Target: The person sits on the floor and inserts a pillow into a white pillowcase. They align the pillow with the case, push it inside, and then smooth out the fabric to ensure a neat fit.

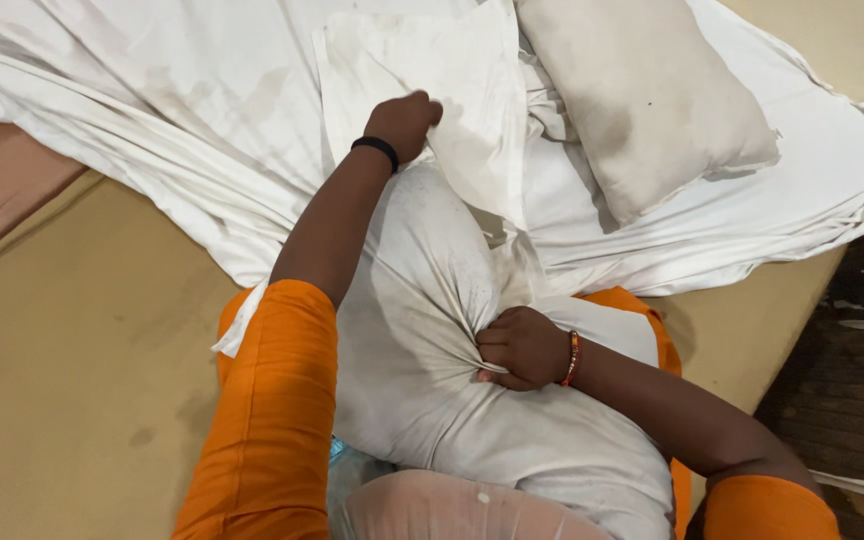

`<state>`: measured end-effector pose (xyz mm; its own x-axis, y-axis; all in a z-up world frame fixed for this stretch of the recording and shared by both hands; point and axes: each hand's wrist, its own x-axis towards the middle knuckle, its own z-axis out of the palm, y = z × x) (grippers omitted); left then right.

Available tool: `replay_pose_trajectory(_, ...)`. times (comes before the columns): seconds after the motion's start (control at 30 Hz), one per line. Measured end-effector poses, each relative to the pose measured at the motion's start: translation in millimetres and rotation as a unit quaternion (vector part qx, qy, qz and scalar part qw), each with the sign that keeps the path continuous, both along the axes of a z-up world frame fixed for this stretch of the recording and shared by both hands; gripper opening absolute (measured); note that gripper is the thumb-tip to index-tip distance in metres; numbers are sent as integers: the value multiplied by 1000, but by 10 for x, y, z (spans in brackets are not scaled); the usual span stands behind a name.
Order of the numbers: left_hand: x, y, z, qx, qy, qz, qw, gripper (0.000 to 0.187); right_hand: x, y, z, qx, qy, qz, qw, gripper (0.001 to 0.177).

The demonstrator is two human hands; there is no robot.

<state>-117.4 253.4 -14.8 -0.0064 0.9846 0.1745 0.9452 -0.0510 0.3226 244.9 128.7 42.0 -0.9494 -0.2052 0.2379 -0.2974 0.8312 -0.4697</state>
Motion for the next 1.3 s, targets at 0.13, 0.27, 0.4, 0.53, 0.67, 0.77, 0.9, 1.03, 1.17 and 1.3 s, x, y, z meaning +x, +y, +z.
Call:
replay_pose_trajectory(0.13,165,-144,277,24,-128,116,985,26,-26,43,-64,-3,3,-27,1000,37)
replay_pose_trajectory(0.27,78,-299,192,86,-89,90,988,28,-42,86,-144,20,-22,-104,994,36)
replay_pose_trajectory(0.4,-142,-557,-24,117,8,59,991,24,-33,120,-101,61,-9,-192,979,38)
replay_pose_trajectory(0.53,-401,-800,-198,136,74,95,983,21,16,105,-47,95,2,-270,958,38)
replay_pose_trajectory(0.67,-493,-1003,-272,82,89,179,976,20,96,135,22,129,-14,-357,925,41)
replay_pose_trajectory(0.77,-470,-1087,-354,29,62,224,972,26,114,147,45,133,-20,-393,910,43)
replay_pose_trajectory(0.9,-561,-1199,-506,-58,-23,289,955,31,90,143,19,134,-4,-410,902,40)
replay_pose_trajectory(1.03,-726,-1354,-584,-77,-92,301,946,33,145,214,5,137,-10,-453,881,40)
replay_pose_trajectory(1.17,-739,-1436,-583,-60,-166,291,940,24,200,272,-18,146,-26,-482,863,46)
replay_pose_trajectory(1.3,-619,-1526,-479,-15,-202,268,942,19,219,267,6,142,-6,-498,855,46)
